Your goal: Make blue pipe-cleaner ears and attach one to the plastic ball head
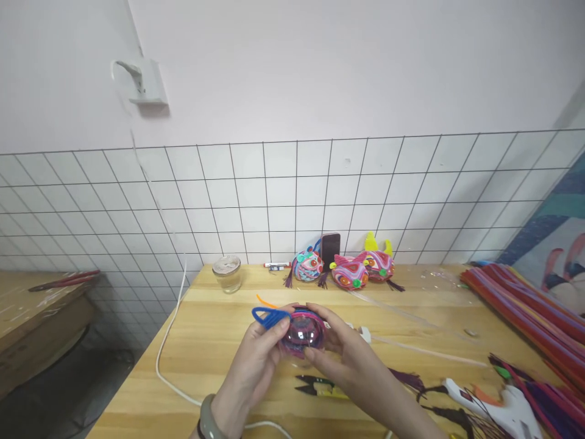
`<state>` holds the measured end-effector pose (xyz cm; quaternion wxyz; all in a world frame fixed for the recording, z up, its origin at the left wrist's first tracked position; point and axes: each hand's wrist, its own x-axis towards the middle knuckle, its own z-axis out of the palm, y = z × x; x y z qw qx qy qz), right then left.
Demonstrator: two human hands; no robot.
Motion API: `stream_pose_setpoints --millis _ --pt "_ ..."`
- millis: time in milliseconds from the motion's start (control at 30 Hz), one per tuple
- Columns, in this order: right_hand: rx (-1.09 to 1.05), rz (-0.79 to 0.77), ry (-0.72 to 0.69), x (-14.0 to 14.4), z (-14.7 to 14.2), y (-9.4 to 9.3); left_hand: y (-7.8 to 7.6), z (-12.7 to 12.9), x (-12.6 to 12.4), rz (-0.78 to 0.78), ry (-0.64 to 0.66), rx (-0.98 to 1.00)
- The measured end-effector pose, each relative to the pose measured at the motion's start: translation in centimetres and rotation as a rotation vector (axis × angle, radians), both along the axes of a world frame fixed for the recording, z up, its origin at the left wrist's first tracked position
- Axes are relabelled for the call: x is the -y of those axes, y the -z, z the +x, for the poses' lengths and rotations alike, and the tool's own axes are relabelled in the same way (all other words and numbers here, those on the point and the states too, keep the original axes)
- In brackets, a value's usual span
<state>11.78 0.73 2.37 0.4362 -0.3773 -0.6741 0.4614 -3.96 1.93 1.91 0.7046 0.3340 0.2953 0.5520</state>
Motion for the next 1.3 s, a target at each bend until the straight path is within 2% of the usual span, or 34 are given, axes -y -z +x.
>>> stream_pose_setpoints --millis 200,400,633,833,1033,1300 --pt "0.111 0.119 0.08 0.2 -0.1 -0.6 0.4 0.1 -0.2 -0.02 0.008 0.07" --pt "0.106 0.171 0.093 0.2 -0.2 -0.7 0.6 0.1 -0.3 0.008 0.041 0.145" --pt "0.074 0.123 0.035 0.2 0.0 -1.1 0.3 -0.2 0.0 0.042 0.079 0.155" --pt "0.093 0.075 0.031 0.6 0.0 -1.8 0.1 -0.1 0.1 0.019 0.036 0.168" --pt "0.103 0.122 0.044 0.2 -0.1 -1.0 0.8 0.1 -0.2 0.03 0.013 0.135" --pt "0.131 0.151 0.062 0.2 0.0 -0.7 0.7 0.1 -0.1 0.013 0.001 0.111"
